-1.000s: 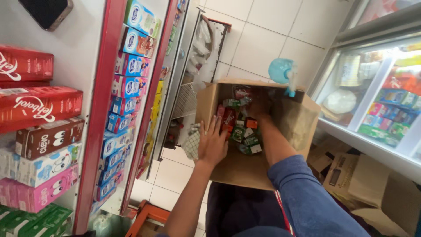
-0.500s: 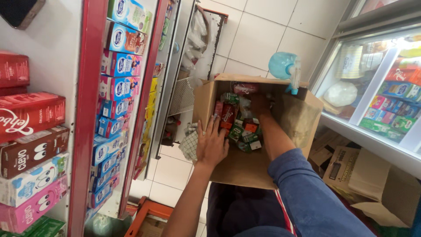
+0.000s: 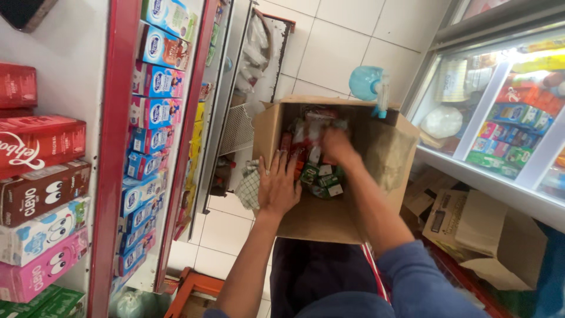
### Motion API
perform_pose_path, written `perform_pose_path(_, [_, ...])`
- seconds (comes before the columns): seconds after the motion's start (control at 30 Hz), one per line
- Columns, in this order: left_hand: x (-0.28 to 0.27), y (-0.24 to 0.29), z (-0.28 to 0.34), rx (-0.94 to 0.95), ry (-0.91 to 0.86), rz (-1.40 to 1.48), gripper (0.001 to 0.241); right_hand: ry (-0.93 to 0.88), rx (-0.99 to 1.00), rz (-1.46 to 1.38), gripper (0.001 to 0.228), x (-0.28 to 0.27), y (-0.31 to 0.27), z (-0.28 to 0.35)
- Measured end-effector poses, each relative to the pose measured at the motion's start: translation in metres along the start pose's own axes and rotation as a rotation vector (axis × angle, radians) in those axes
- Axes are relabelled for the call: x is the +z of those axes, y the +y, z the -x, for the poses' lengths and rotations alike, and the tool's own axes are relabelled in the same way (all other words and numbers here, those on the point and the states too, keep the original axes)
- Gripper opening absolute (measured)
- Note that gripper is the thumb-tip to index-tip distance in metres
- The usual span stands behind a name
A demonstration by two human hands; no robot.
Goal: The person repeatedly picks packaged snacks from a cardboard box, scans them with a handheld barcode scanner, and places them on a metal shelf. The person also wipes some packages with a cloth before arranging them on the shelf.
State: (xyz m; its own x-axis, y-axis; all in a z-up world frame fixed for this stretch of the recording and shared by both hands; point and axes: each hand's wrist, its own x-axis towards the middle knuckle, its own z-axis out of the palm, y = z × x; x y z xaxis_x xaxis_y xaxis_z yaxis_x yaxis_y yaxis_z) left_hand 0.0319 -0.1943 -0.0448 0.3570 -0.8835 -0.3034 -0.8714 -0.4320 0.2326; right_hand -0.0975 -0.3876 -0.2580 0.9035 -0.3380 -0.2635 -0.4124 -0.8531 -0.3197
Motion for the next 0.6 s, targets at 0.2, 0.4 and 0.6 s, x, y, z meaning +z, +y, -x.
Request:
perform_pose_path(0.2, [-0.017, 0.001, -0.002, 0.018, -0.071, 0.047, 0.087, -0.263, 0.185, -0.753, 0.016, -0.095, -0.096, 0.066])
perform_pose_path(0.4, [-0.023, -0.003, -0.001, 0.093, -0.119, 0.063, 0.067, -0.178, 0.109, -1.024, 0.018, -0.123, -0.110, 0.081])
perform_pose_path(0.6, [0.009, -0.003, -0.001, 0.046, -0.024, -0.060, 0.023, 0.150, 0.608, -1.446, 0.018, -0.013, -0.037, 0.037])
